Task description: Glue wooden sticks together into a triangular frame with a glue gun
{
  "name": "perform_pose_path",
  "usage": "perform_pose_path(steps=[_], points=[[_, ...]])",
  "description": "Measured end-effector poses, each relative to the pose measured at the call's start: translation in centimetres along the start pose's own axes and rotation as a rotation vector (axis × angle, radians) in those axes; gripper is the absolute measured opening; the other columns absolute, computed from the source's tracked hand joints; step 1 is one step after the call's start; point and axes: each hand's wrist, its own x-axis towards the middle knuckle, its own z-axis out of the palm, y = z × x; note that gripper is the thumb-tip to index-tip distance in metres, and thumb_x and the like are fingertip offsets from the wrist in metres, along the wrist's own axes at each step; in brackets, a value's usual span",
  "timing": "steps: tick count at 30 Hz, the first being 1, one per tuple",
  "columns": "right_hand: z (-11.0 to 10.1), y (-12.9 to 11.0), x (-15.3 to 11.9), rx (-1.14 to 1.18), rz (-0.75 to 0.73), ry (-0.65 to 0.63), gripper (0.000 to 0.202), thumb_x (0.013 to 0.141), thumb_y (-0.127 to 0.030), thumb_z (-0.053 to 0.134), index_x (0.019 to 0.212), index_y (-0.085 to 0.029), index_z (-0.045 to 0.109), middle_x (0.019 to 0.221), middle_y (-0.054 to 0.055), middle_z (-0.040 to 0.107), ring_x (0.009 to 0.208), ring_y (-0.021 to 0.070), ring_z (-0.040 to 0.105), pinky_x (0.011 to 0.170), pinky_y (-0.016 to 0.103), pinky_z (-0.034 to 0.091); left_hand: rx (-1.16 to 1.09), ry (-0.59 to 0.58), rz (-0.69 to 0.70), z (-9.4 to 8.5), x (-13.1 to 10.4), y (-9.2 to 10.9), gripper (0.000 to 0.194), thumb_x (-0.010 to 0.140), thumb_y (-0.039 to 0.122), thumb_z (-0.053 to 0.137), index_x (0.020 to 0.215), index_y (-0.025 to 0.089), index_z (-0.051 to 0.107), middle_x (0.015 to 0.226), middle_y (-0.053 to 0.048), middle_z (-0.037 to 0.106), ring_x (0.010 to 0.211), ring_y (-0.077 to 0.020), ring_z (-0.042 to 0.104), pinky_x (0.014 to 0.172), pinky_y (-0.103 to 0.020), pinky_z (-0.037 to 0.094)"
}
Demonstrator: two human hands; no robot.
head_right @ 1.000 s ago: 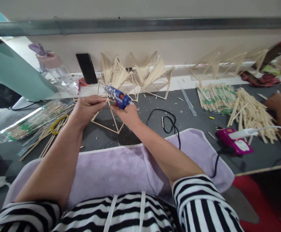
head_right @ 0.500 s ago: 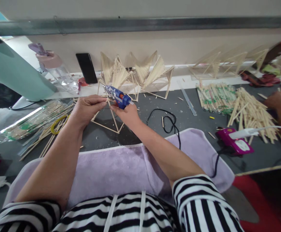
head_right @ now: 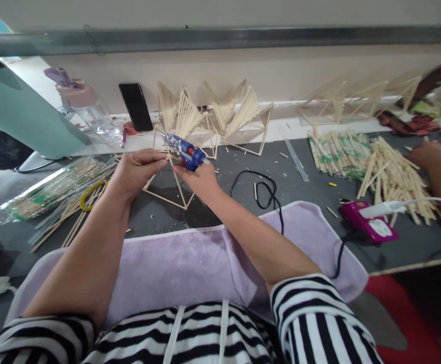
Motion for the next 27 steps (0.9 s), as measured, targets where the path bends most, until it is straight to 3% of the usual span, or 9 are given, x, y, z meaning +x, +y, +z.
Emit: perform_pose_path(steps=[27], points=[[-0.06,0.03,0.06,-0.004,-0.028,-0.013,0.031,0.069,-0.043,0.075,0.089,-0.021,0.065,0.085,0.003,0.070,0.079,0.0206,0.068,0.081,0.042,0.059,0.010,0.004,-0.015,0.01,0.01,-0.15,0.022,0.072,0.034,0.077,0.090,0.021,0.080,0.092,-0.005,0.075,0.089,-0.0204,0.068,0.087,-0.032,0.053]])
